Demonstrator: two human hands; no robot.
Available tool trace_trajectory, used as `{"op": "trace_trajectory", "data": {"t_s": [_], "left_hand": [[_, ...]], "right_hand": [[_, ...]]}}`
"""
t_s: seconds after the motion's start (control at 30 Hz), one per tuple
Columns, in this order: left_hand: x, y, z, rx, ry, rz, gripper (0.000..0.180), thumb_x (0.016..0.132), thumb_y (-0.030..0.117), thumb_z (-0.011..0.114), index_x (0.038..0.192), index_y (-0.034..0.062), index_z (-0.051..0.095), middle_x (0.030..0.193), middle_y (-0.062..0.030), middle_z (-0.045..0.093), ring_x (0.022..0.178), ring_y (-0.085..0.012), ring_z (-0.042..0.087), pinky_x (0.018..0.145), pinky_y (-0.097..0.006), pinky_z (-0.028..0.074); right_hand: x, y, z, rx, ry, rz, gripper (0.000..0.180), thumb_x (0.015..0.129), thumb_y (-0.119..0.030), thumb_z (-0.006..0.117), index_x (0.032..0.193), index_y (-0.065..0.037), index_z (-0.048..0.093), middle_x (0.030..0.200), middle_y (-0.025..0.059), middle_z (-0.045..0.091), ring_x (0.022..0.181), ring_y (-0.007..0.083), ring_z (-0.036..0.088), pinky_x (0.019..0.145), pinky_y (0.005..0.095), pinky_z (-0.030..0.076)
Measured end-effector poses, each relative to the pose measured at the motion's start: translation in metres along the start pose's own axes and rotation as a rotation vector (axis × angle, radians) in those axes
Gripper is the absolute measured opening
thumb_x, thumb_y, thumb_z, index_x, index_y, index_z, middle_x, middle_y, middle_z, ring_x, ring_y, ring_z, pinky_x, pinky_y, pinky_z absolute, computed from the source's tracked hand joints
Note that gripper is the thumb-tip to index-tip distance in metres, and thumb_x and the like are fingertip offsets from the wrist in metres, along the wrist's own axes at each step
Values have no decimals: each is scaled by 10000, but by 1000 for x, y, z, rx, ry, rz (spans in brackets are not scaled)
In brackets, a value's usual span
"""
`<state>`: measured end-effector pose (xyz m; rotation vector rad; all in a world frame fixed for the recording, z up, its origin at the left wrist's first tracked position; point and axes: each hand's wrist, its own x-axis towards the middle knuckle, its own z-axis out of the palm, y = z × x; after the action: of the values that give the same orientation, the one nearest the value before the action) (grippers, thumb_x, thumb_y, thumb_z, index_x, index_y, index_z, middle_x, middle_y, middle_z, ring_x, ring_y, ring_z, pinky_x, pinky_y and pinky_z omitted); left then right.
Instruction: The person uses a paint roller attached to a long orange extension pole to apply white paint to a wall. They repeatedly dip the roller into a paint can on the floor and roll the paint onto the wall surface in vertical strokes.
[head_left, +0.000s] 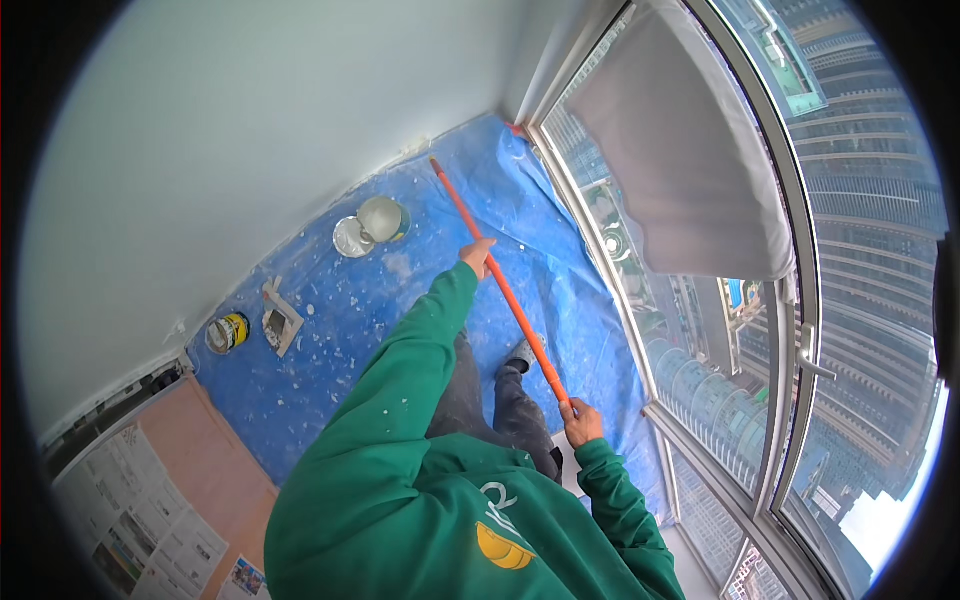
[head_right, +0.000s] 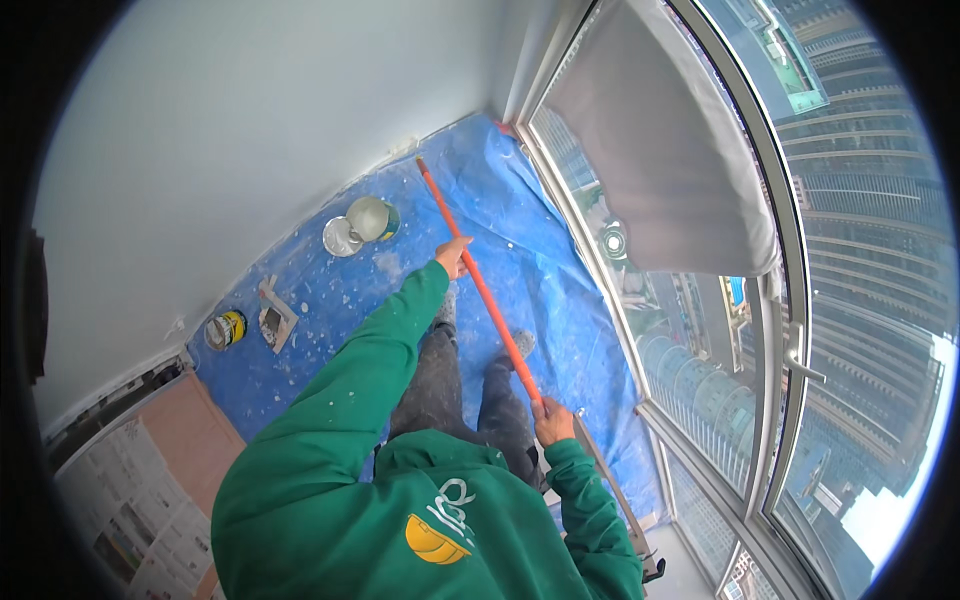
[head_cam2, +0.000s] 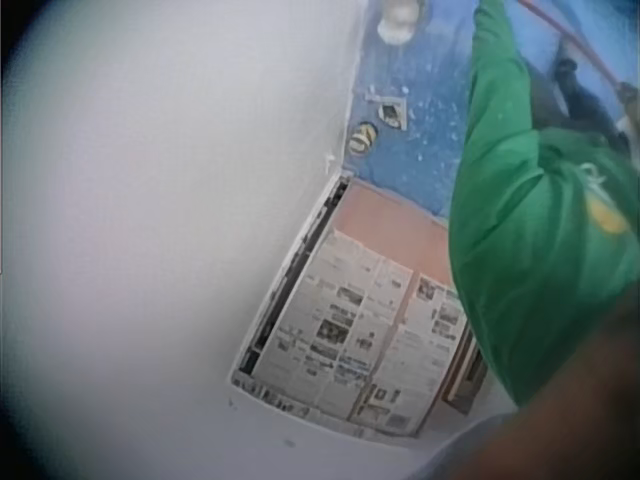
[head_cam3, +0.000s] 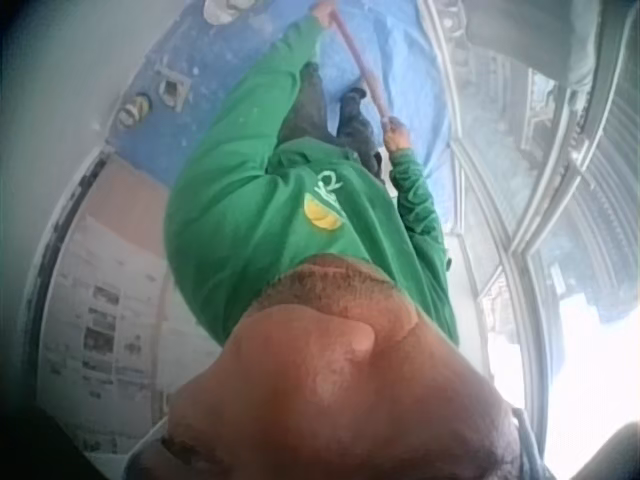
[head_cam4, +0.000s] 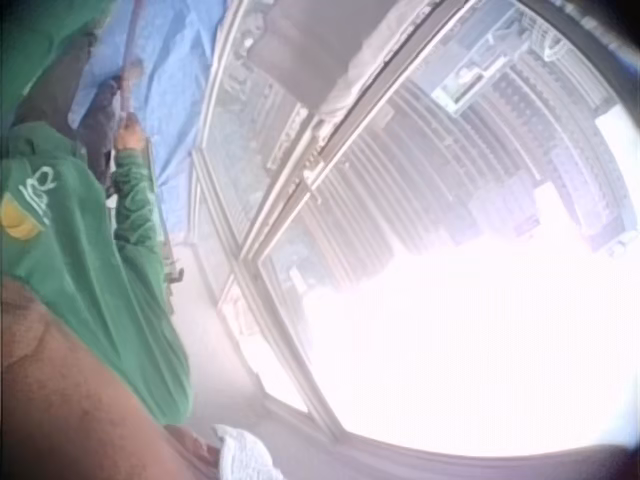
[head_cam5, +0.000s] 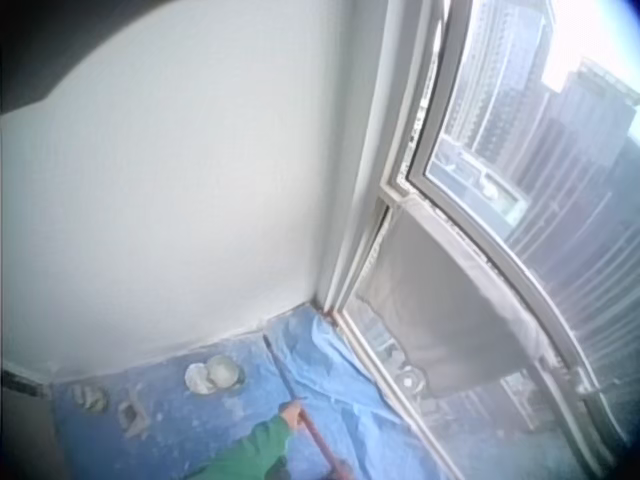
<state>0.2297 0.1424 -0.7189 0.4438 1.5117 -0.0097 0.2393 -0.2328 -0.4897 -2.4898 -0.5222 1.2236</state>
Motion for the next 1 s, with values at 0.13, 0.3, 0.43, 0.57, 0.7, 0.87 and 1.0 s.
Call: {"op": "trace_trajectory", "data": {"t_s": [0.13,0.3,0.43,0.57,0.7,0.87,1.0], "left_hand": [[-29,-9,3,78,39,39,469,751,320,759,1001,-5,532,838,-157,601,668,-266,633,519,-438,480],[-128,-57,3,113,-26,111,394,772,282,731,962,-26,575,819,-130,630,662,-227,646,513,-401,468],[-194,-89,-5,117,-107,203,284,822,226,713,952,3,595,826,-94,643,720,-222,669,578,-361,513],[-271,-96,-8,86,-194,238,223,874,195,660,951,-4,596,847,-106,662,754,-225,687,587,-342,537],[-331,-102,-7,73,-273,337,209,894,181,638,932,-21,599,847,-114,668,773,-234,696,564,-320,536],[-393,-98,-3,55,-263,528,224,900,180,639,919,-39,598,839,-137,676,757,-232,704,541,-306,547],[-439,-85,-3,28,-242,721,233,903,177,647,933,-49,595,833,-140,681,749,-234,710,533,-298,551]], "right_hand": [[-33,1,-9,32,-17,78,425,935,-417,551,1011,-15,667,749,202,629,704,310,620,660,422,470],[-110,46,-32,76,-22,133,473,891,-471,601,976,-11,675,689,179,619,664,298,624,655,410,479],[-159,120,-27,158,22,100,444,892,-439,615,889,4,651,617,158,544,571,223,516,581,396,431],[-189,180,-23,238,85,13,441,894,-421,616,799,9,598,562,138,456,529,191,412,523,385,384],[-199,200,-30,202,145,-112,457,897,-421,611,739,3,548,537,109,398,525,157,360,489,378,356],[-199,187,-42,309,144,-215,495,897,-457,602,725,4,546,528,82,409,521,137,373,481,378,350],[-179,195,-24,332,194,-213,495,906,-468,584,737,-5,538,534,69,416,524,135,402,485,373,352]]}}
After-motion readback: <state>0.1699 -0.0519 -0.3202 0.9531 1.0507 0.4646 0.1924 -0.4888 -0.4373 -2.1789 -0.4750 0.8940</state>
